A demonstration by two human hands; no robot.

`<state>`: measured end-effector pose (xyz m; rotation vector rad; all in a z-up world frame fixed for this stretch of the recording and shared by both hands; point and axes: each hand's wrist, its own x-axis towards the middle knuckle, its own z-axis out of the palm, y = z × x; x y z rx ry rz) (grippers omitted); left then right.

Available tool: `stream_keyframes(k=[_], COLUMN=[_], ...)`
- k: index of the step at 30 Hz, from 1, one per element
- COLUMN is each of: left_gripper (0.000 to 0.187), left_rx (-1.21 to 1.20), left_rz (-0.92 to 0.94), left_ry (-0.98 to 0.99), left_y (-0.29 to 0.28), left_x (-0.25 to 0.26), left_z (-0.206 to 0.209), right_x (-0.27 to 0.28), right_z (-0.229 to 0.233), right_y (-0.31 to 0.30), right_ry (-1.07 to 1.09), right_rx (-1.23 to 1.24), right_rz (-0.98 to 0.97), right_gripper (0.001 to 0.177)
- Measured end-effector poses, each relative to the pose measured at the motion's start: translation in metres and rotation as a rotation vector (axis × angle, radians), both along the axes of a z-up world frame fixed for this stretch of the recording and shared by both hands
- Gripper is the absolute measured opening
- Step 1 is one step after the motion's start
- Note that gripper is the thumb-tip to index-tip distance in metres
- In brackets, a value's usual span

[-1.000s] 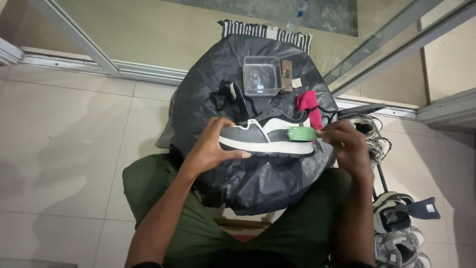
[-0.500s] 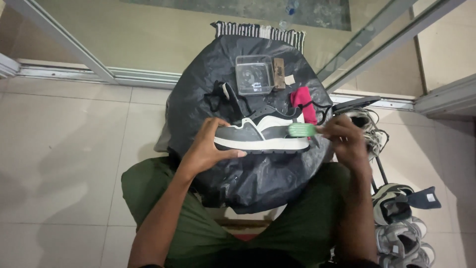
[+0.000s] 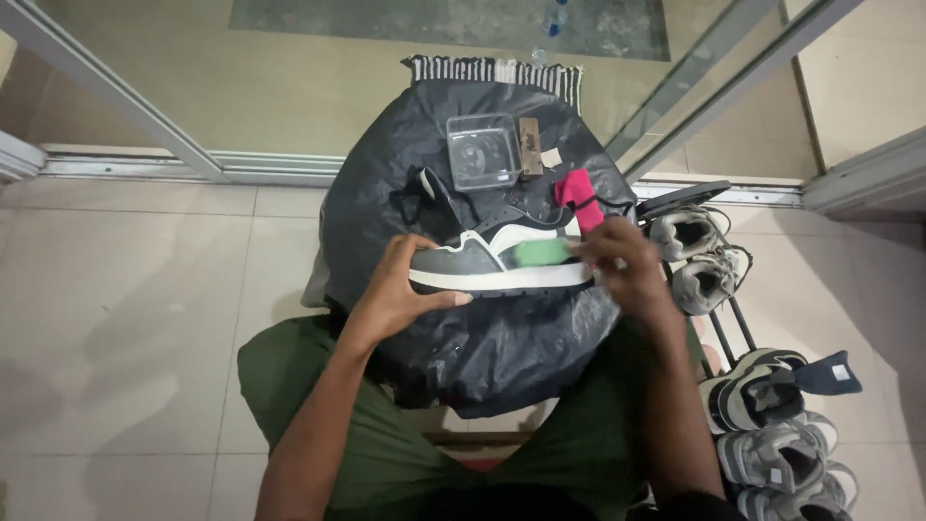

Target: Cleaning or polishing a sneaker by rubbing it with a small sponge and a brush at a very slow pace.

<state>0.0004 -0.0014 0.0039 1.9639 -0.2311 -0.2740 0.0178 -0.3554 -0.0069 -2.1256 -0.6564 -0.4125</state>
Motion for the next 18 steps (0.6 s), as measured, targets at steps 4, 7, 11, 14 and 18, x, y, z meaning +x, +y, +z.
stream_keyframes(k=[4, 7, 11, 14, 18], left_gripper=[0.082, 0.083, 0.082, 0.083, 0.083], left_rx=[-0.010, 0.005, 0.003, 0.030, 0.031], left_rz=[0.002, 0.006, 0.006, 0.002, 0.020], left_ry=[0.000, -0.018, -0.018, -0.007, 0.004], left_y=[-0.001, -0.001, -0.001, -0.001, -0.001], left_x=[0.002, 0.005, -0.002, -0.003, 0.000], left_z=[-0.009, -0.012, -0.005, 0.001, -0.004], right_x=[-0.004, -0.004, -0.007, -0.005, 0.006], right_z=[-0.005, -0.010, 0.012, 0.022, 0.007], right_y=[-0.044, -0.038, 0.029, 0.040, -0.019], right_ry=[0.112, 0.139, 0.020, -0.020, -0.008], right_rx=[-0.011, 0.040, 0.035, -0.006, -0.046], right_rz=[-0.162, -0.194, -0.024, 0.006, -0.063], right_gripper=[0.020, 0.014, 0.022, 0.026, 0.028])
